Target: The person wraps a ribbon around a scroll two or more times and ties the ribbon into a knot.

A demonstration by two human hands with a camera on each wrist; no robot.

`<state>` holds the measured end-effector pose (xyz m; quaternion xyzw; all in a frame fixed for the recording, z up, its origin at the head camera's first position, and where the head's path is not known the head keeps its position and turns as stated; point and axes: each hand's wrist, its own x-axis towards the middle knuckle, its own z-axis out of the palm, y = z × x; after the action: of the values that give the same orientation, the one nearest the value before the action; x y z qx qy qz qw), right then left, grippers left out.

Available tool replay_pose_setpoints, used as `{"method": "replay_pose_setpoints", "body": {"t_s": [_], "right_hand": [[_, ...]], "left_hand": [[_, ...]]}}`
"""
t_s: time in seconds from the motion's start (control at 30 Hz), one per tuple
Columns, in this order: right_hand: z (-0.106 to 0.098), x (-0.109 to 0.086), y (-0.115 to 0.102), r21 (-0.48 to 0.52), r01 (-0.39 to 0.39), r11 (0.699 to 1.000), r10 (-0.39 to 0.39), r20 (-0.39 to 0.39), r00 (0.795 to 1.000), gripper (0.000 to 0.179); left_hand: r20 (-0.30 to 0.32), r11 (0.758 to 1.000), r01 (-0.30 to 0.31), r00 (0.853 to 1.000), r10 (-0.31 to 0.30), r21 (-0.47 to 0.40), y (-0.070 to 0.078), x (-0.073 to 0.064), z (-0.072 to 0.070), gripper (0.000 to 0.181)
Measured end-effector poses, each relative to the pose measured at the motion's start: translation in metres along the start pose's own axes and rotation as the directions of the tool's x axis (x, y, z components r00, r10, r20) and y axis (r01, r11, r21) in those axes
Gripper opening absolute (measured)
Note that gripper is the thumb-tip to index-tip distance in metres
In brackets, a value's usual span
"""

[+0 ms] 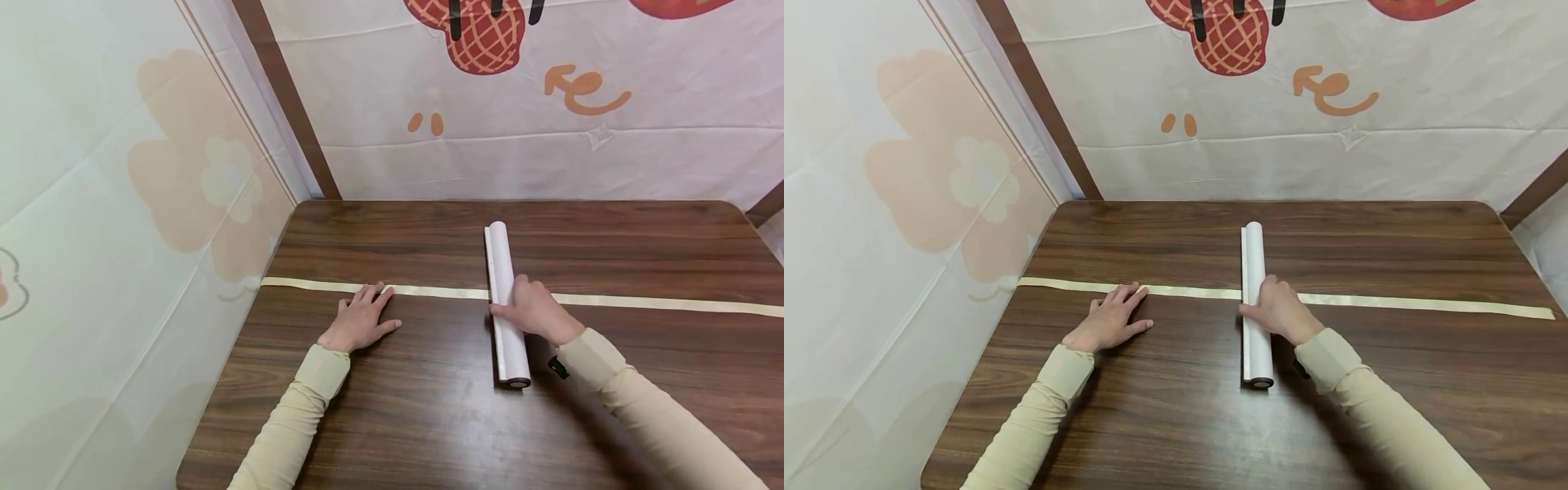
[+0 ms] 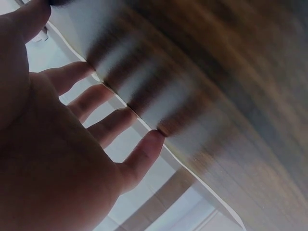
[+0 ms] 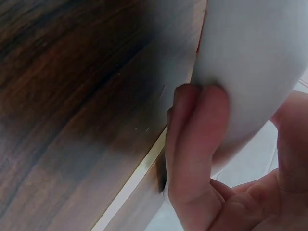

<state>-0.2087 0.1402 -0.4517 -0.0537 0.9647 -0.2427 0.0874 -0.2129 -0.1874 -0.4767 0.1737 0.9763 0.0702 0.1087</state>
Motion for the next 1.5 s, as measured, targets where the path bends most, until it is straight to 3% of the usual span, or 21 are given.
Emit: {"method": "replay_pose_setpoints", "body": {"t_s": [1.23,1.5], "right_hand": [[0.016,0.001,-0.001,-0.024,-0.063,0.998,0.064,0.009,0.998,0.057],[0.011,-0.001,0.0,-0.029,-0.057,0.998,0.058,0.027,0.998,0.071]], "left_hand": [[0.01,1.0,0.009,1.0,-0.008,-0.01,0.003,0.002,0.001,0.069],[0.003,1.0,0.006,1.0,-0.006,-0.026,0.004,0.001,0.0,0.069]]}}
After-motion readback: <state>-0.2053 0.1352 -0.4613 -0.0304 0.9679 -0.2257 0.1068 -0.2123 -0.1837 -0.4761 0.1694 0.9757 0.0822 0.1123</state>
